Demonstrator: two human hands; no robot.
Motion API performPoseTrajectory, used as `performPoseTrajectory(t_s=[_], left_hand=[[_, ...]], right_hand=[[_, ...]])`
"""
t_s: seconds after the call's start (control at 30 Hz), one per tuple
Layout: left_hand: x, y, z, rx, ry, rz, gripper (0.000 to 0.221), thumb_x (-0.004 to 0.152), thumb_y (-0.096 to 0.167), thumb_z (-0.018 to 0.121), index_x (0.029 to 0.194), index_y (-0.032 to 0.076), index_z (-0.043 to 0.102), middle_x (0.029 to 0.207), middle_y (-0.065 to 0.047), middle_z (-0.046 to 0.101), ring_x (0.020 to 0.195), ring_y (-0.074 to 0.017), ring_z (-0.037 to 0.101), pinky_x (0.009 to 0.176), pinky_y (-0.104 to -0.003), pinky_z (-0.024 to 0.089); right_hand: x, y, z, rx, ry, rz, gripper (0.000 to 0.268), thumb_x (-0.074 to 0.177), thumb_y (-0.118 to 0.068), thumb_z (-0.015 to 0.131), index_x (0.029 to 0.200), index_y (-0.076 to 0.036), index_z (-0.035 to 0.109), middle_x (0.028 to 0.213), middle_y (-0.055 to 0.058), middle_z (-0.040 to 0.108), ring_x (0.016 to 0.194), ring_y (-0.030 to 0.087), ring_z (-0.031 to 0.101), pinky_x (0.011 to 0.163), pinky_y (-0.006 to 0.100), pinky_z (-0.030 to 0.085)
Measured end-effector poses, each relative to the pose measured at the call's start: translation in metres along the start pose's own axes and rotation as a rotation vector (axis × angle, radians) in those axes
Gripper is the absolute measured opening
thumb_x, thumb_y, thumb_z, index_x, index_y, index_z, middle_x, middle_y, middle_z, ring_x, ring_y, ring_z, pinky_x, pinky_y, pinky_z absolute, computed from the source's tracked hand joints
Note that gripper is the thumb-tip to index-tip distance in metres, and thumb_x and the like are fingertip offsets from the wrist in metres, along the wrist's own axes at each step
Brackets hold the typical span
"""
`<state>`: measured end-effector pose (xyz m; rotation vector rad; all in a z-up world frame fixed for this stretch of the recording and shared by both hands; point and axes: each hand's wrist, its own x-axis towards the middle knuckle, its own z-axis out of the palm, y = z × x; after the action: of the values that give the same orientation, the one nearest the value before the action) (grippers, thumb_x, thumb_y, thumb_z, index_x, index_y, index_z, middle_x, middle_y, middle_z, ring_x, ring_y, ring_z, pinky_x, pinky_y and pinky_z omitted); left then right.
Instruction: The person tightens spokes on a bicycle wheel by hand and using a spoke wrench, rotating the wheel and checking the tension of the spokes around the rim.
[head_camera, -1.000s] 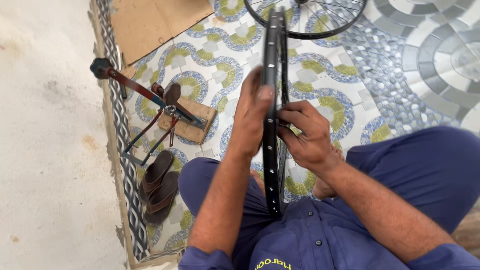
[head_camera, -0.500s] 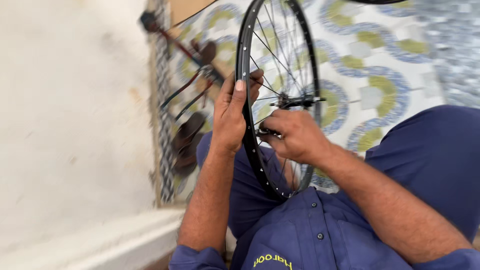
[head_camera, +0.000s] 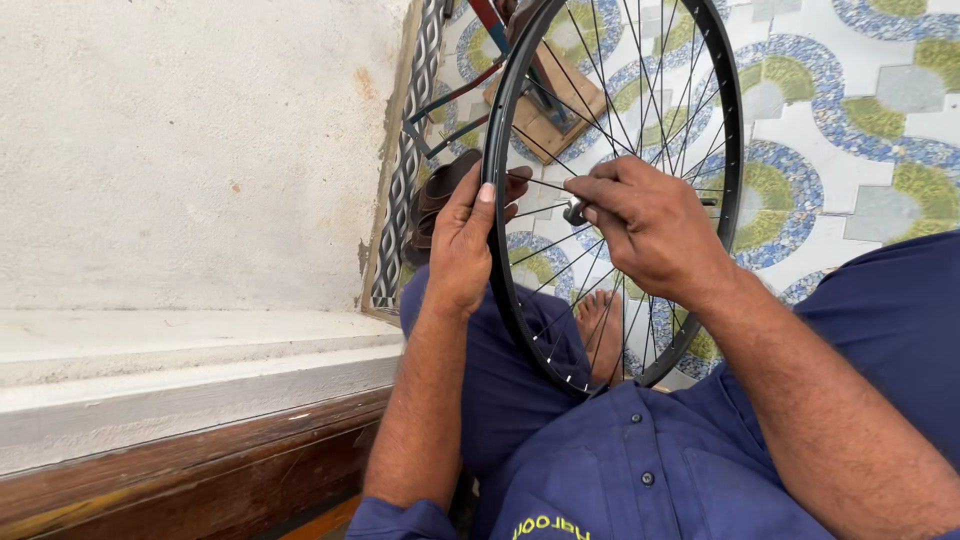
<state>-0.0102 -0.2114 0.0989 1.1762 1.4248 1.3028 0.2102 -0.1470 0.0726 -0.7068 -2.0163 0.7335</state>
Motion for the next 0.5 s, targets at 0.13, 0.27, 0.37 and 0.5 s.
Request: performPoseTrajectory(t_s=[0.13, 0.27, 0.37, 0.5], left_hand=[[-0.006, -0.003, 0.007, 0.044, 0.028, 0.049, 0.049, 0.112, 0.030, 0.046, 0.151, 0.001, 0.049, 0.136, -0.014, 0.068, 0.129, -0.0264, 0.064, 0.109, -0.040, 0.050], [-0.013, -0.007, 0.024, -0.026, 0.027, 0.034, 0.050, 0.111, 0.028, 0.045, 0.152, 0.000, 0.048, 0.140, -0.016, 0.064, 0.130, -0.0278, 0.062, 0.109, -0.042, 0.051], [-0.014, -0.011, 0.033, -0.077, -0.036, 0.066, 0.047, 0.113, 0.027, 0.043, 0.152, 0.000, 0.046, 0.147, -0.016, 0.059, 0.136, -0.0277, 0.059, 0.113, -0.042, 0.050], [-0.019, -0.017, 0.042, -0.073, -0.056, 0.075, 0.047, 0.114, 0.026, 0.042, 0.154, 0.001, 0.045, 0.147, -0.016, 0.057, 0.136, -0.0276, 0.057, 0.112, -0.043, 0.050]], right_hand=[[0.006, 0.010, 0.003, -0.025, 0.057, -0.061, 0.028, 0.093, -0.004, 0.067, 0.121, -0.007, 0.074, 0.110, 0.012, 0.070, 0.099, 0.031, 0.070, 0.083, 0.040, 0.057], [0.010, 0.017, 0.005, 0.091, 0.038, 0.051, 0.029, 0.094, -0.003, 0.064, 0.122, -0.006, 0.072, 0.109, 0.011, 0.070, 0.093, 0.027, 0.071, 0.079, 0.037, 0.058], [0.011, 0.021, 0.009, 0.109, -0.015, 0.066, 0.031, 0.093, -0.005, 0.065, 0.123, -0.006, 0.071, 0.106, 0.011, 0.070, 0.091, 0.025, 0.072, 0.078, 0.037, 0.059], [0.010, 0.027, 0.009, 0.101, -0.010, 0.059, 0.028, 0.093, -0.010, 0.067, 0.121, -0.005, 0.072, 0.102, 0.012, 0.074, 0.092, 0.026, 0.072, 0.080, 0.038, 0.057]])
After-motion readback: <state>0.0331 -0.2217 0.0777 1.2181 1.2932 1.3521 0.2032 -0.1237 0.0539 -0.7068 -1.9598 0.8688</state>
